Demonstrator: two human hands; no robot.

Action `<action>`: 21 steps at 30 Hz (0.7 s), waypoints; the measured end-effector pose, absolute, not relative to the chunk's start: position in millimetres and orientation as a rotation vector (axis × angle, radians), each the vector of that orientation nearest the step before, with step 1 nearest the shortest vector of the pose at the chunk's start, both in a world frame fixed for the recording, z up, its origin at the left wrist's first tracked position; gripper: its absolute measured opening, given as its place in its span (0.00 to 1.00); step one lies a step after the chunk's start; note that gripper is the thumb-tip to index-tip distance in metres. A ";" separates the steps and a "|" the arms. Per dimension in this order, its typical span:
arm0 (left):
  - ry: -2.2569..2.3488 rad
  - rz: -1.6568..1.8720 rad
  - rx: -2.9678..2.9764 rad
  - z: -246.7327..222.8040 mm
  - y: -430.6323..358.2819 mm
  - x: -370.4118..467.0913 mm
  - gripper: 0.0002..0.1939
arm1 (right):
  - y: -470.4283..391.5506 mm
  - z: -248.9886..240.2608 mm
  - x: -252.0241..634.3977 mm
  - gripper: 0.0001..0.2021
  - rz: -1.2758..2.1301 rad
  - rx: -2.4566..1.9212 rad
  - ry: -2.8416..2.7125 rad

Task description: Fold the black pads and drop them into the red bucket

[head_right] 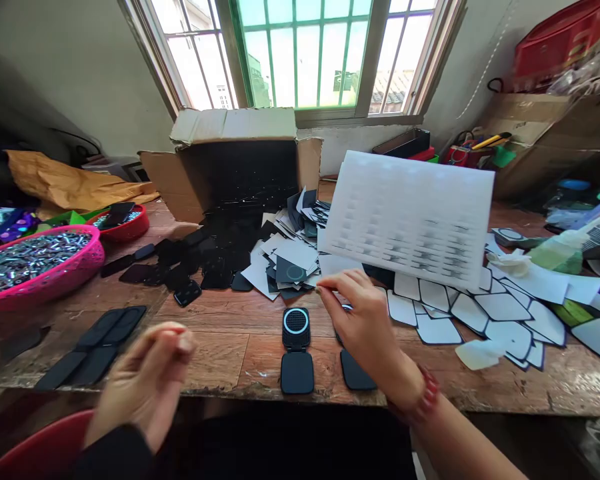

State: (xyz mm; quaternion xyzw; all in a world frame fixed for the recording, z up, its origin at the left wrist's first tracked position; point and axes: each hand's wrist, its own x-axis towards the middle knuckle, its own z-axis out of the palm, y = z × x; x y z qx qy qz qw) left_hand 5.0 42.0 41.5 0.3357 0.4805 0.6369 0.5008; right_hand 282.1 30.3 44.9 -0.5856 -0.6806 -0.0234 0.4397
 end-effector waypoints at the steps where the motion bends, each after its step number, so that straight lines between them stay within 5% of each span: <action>1: 1.180 1.469 0.758 30.9 48.6 8.0 0.25 | 44.1 39.1 280.3 0.07 -0.050 -1.461 -1.732; 12: 1.121 1.253 0.627 -24.3 61.5 24.1 0.20 | 148.1 -3.2 267.0 0.07 0.006 -1.664 -1.954; 21: 1.074 1.285 0.720 -41.1 92.0 34.3 0.16 | 38.6 6.6 185.3 0.08 0.730 -1.219 -1.900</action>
